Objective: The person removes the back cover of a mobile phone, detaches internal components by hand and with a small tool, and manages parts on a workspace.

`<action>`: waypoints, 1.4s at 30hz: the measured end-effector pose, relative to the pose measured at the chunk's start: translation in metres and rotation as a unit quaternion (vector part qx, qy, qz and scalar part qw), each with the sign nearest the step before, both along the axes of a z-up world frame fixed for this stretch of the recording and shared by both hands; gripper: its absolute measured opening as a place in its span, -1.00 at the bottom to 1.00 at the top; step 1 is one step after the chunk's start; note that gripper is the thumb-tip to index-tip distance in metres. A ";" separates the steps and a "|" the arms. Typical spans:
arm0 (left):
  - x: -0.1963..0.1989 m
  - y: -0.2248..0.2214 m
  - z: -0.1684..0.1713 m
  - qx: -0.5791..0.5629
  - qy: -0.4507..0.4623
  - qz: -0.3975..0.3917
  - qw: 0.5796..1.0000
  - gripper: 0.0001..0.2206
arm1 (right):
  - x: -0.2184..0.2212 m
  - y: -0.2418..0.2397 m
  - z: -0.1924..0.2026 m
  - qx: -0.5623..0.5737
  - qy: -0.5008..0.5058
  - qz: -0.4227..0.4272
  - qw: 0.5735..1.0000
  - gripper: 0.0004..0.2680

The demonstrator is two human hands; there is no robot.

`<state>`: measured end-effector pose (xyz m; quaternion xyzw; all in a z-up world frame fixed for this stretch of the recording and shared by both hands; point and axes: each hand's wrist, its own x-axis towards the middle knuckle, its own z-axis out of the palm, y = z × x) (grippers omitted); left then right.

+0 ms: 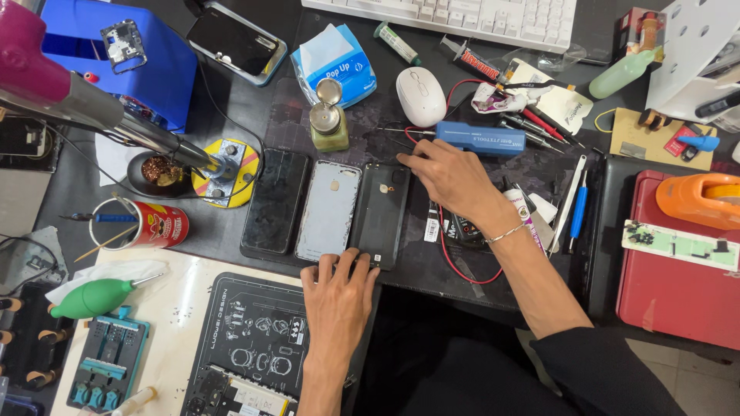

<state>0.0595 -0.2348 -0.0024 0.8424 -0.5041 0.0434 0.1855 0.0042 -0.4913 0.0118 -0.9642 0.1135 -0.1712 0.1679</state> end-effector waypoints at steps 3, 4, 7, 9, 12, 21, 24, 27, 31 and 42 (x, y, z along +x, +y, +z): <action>0.001 -0.003 0.002 -0.002 0.006 0.003 1.000 -0.77 | 0.000 0.001 0.000 -0.012 0.001 -0.008 1.000 -0.76; 0.002 -0.004 0.002 -0.004 0.006 0.002 1.000 -0.77 | 0.001 0.001 0.000 -0.016 0.000 -0.009 1.000 -0.76; 0.002 -0.004 0.004 -0.006 0.010 -0.002 1.000 -0.78 | 0.000 0.000 -0.002 -0.011 -0.007 -0.006 1.000 -0.77; 0.003 -0.002 0.006 -0.006 0.016 -0.008 1.000 -0.78 | -0.002 0.000 -0.004 0.007 -0.020 0.001 1.000 -0.77; 0.002 0.001 0.009 -0.011 0.001 -0.016 1.000 -0.79 | -0.007 0.000 -0.002 0.041 -0.037 0.014 0.998 -0.78; 0.012 0.018 0.016 -0.044 0.004 0.052 0.998 -0.80 | -0.041 0.035 0.010 0.115 0.035 0.090 0.989 -0.77; 0.015 0.024 0.016 -0.046 0.009 0.076 0.996 -0.74 | -0.044 0.055 0.001 0.111 0.061 0.133 0.983 -0.79; 0.019 0.026 0.016 -0.045 0.006 0.075 0.996 -0.70 | -0.046 0.063 -0.008 0.105 0.046 0.156 0.981 -0.85; 0.021 0.026 0.014 -0.028 0.016 0.075 0.997 -0.72 | -0.050 0.066 -0.013 0.122 0.048 0.159 0.979 -0.89; 0.019 0.026 0.010 -0.036 0.019 0.086 0.995 -0.77 | -0.055 0.075 -0.019 0.145 0.017 0.177 0.973 -0.91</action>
